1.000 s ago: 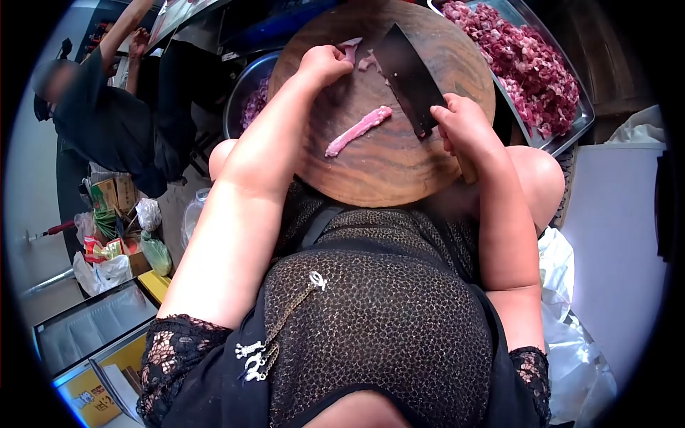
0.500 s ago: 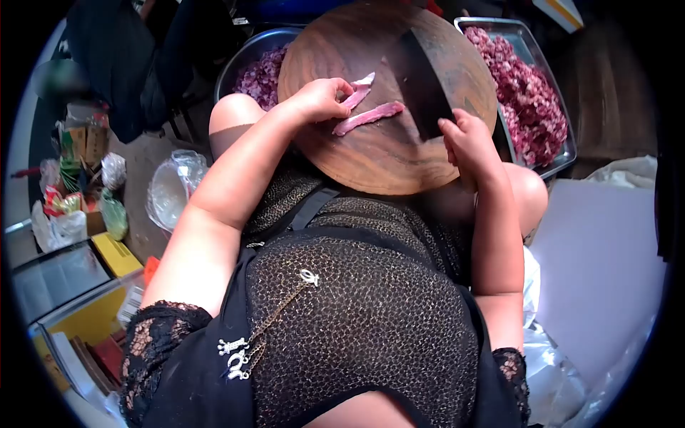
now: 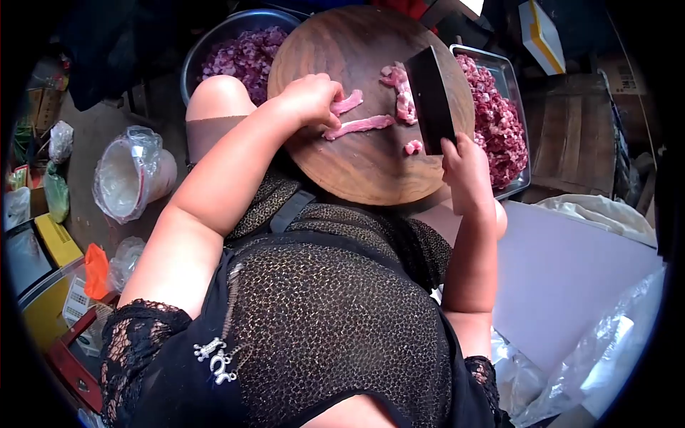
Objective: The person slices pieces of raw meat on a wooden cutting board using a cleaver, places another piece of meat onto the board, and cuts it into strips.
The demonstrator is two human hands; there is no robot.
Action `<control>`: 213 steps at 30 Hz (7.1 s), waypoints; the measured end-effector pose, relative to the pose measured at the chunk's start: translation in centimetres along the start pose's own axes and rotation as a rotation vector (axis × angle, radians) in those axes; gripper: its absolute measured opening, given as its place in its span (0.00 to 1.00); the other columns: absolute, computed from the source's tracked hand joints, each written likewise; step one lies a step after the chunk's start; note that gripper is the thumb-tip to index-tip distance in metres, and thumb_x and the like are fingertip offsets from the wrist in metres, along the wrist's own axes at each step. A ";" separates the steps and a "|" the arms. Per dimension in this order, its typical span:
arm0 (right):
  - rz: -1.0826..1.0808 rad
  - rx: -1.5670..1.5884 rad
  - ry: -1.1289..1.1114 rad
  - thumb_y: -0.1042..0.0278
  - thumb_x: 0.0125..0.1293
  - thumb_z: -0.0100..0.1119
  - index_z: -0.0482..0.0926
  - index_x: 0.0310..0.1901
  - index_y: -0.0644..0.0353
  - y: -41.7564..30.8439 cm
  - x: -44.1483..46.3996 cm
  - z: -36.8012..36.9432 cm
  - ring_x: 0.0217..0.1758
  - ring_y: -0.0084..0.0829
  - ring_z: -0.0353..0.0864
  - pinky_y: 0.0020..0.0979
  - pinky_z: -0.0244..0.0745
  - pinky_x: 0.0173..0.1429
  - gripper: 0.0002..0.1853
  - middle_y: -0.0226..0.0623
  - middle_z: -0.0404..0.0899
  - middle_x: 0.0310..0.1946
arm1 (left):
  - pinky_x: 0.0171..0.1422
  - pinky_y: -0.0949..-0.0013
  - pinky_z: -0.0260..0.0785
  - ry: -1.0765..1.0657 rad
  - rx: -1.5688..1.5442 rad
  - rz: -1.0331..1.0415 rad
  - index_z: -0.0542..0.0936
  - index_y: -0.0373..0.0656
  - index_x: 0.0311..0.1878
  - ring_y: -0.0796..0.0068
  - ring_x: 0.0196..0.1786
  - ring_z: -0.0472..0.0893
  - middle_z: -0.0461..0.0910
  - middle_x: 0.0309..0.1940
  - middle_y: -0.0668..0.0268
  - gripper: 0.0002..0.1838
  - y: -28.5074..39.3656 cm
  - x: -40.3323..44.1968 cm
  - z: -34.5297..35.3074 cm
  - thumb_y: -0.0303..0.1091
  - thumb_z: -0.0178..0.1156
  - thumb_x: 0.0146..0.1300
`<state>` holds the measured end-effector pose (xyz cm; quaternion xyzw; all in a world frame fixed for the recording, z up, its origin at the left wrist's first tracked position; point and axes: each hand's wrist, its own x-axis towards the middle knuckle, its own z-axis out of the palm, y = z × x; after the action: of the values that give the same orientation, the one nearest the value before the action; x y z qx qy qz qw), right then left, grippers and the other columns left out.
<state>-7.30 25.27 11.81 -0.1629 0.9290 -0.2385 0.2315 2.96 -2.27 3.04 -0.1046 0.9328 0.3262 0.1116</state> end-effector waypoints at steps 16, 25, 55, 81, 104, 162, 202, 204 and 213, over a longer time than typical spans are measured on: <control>0.093 0.362 0.116 0.66 0.74 0.55 0.78 0.40 0.65 2.2 -6.0 3.5 0.17 0.18 0.70 0.24 0.67 0.23 0.10 0.27 0.71 0.17 | 0.51 0.57 0.75 0.135 -0.044 0.211 0.86 0.44 0.38 0.54 0.47 0.83 0.85 0.41 0.55 0.15 2.9 4.7 3.7 0.46 0.64 0.60; 0.034 0.170 -0.045 0.64 0.72 0.53 0.78 0.42 0.68 2.6 -4.5 3.8 0.20 0.37 0.77 0.37 0.72 0.29 0.13 0.44 0.77 0.20 | 0.48 0.56 0.74 0.145 -0.075 0.117 0.80 0.39 0.33 0.51 0.44 0.83 0.83 0.37 0.53 0.18 4.2 3.3 2.8 0.47 0.68 0.58; -0.355 -0.372 -0.002 0.77 0.61 0.53 0.72 0.33 0.63 1.8 -2.3 4.7 0.30 0.50 0.83 0.47 0.79 0.34 0.01 0.50 0.80 0.25 | 0.59 0.59 0.73 0.466 0.002 0.734 0.84 0.43 0.48 0.55 0.51 0.80 0.82 0.44 0.58 0.13 2.0 3.4 7.8 0.28 0.65 0.58; -0.266 -0.370 0.000 0.67 0.69 0.50 0.73 0.36 0.63 2.4 -5.9 4.8 0.32 0.49 0.84 0.47 0.79 0.36 0.08 0.48 0.81 0.27 | 0.51 0.60 0.74 0.359 -0.112 0.648 0.85 0.44 0.43 0.56 0.44 0.80 0.82 0.40 0.60 0.09 1.4 2.3 7.6 0.28 0.63 0.58; -0.280 -0.328 0.024 0.64 0.70 0.52 0.75 0.38 0.61 2.5 -5.7 4.0 0.35 0.53 0.83 0.51 0.77 0.39 0.09 0.51 0.82 0.30 | 0.53 0.62 0.74 0.359 -0.108 0.650 0.85 0.43 0.46 0.58 0.45 0.81 0.83 0.43 0.61 0.10 0.4 1.1 7.0 0.31 0.66 0.61; -0.387 -0.300 -0.162 0.66 0.69 0.54 0.76 0.36 0.66 -0.9 -3.1 6.0 0.38 0.54 0.83 0.49 0.77 0.41 0.10 0.54 0.81 0.30 | 0.53 0.56 0.74 0.550 0.105 0.596 0.85 0.47 0.42 0.53 0.46 0.80 0.82 0.42 0.63 0.08 -0.5 -1.1 8.0 0.36 0.61 0.61; -0.215 0.633 -0.126 0.68 0.71 0.54 0.76 0.41 0.65 -10.5 -5.3 5.2 0.18 0.19 0.72 0.22 0.67 0.24 0.08 0.27 0.74 0.19 | 0.10 0.77 0.49 0.708 -1.616 0.012 0.76 0.48 0.37 0.85 0.11 0.59 0.68 0.18 0.73 0.13 -4.0 2.1 -6.9 0.47 0.59 0.71; -0.216 0.635 -0.129 0.69 0.71 0.54 0.76 0.40 0.64 -8.9 -5.6 4.6 0.18 0.18 0.72 0.22 0.67 0.24 0.07 0.27 0.73 0.18 | 0.12 0.81 0.49 0.585 -1.489 0.024 0.73 0.49 0.34 0.87 0.13 0.60 0.67 0.18 0.74 0.20 -6.9 1.5 -10.7 0.56 0.56 0.71; 0.000 0.491 -0.143 0.71 0.71 0.55 0.75 0.36 0.64 -0.2 -3.4 3.4 0.17 0.18 0.71 0.24 0.65 0.21 0.06 0.26 0.72 0.17 | 0.73 0.61 0.60 1.281 -0.343 -0.162 0.80 0.42 0.61 0.55 0.68 0.71 0.76 0.62 0.54 0.36 -18.0 6.1 -13.0 0.65 0.47 0.70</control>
<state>-2.68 25.29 10.50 -0.1183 0.8244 -0.4448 0.3293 0.16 -25.02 0.74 -0.3636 0.7388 0.3340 -0.4586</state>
